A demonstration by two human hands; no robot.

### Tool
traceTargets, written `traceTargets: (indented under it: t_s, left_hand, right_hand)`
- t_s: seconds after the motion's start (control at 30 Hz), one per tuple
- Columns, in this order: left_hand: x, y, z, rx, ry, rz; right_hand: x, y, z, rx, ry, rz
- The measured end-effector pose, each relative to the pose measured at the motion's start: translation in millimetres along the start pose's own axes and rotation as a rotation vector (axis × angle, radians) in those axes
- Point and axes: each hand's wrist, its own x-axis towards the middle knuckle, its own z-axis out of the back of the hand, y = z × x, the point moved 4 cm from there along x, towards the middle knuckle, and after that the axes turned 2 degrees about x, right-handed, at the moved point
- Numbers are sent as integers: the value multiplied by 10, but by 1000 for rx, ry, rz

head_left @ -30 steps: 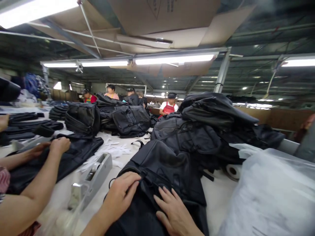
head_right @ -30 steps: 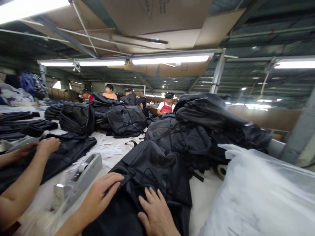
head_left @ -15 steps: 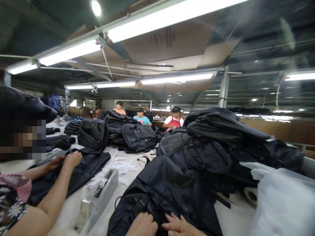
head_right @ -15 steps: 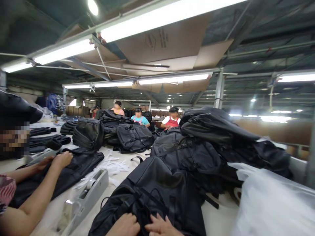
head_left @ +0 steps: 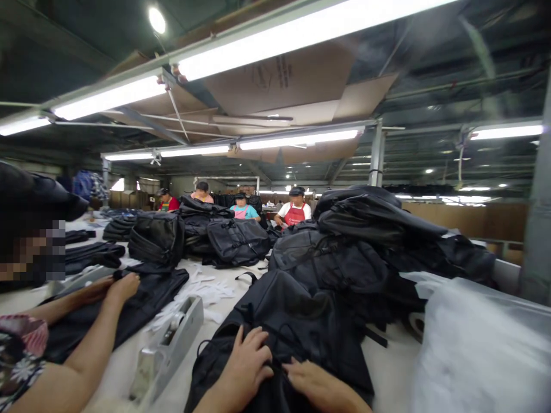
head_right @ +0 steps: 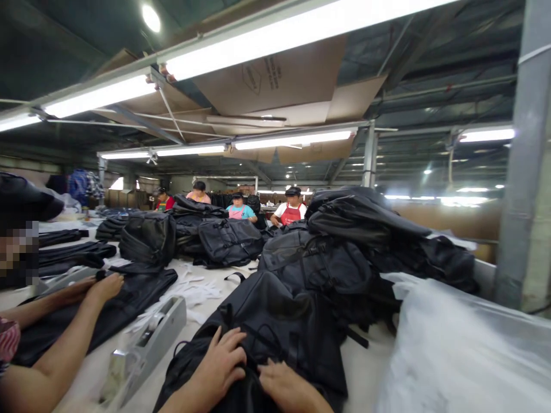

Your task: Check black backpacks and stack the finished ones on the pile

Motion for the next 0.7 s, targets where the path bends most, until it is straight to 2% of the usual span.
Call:
traceTargets:
  t_s: [0.07, 0.13, 0.23, 0.3, 0.33, 0.37, 0.43, 0.5, 0.53, 0.6, 0.63, 0.7]
  left_hand:
    - [-23, 17, -178, 32, 85, 66]
    - [-55, -9, -234, 56, 139, 80]
    - [-96, -81, -112, 37, 202, 58]
    - [-118, -152, 38, 1, 239, 38]
    - [-129, -191, 121, -14, 234, 39]
    - [-139, -230, 200, -20, 209, 50]
    - [-170, -298, 304, -7, 161, 94]
    - [-219, -340, 286, 28, 203, 121]
    - [-247, -341, 241, 39, 256, 122]
    - [-283, -287, 162, 36, 312, 114]
    - [-279, -228, 162, 23, 279, 116]
    - [-229, -52, 268, -18, 98, 147]
  right_hand:
    - [-156, 121, 227, 140, -132, -67]
    - [-286, 109, 425, 190, -366, -147]
    - [-483, -68, 605, 132, -719, -268]
    - [-596, -179, 619, 63, -810, -350]
    - [-631, -202, 590, 30, -785, -371]
    - [-645, -197, 533, -4, -699, -376]
    - [-634, -118, 351, -100, -413, -353]
    - [-613, -20, 154, -224, -162, -336]
    - [-602, -2, 79, -271, -96, -348]
    - [-566, -71, -5, -306, -78, -372]
    - [-543, -171, -26, -284, -83, -370]
    - [-498, -488, -7, -192, -117, -332]
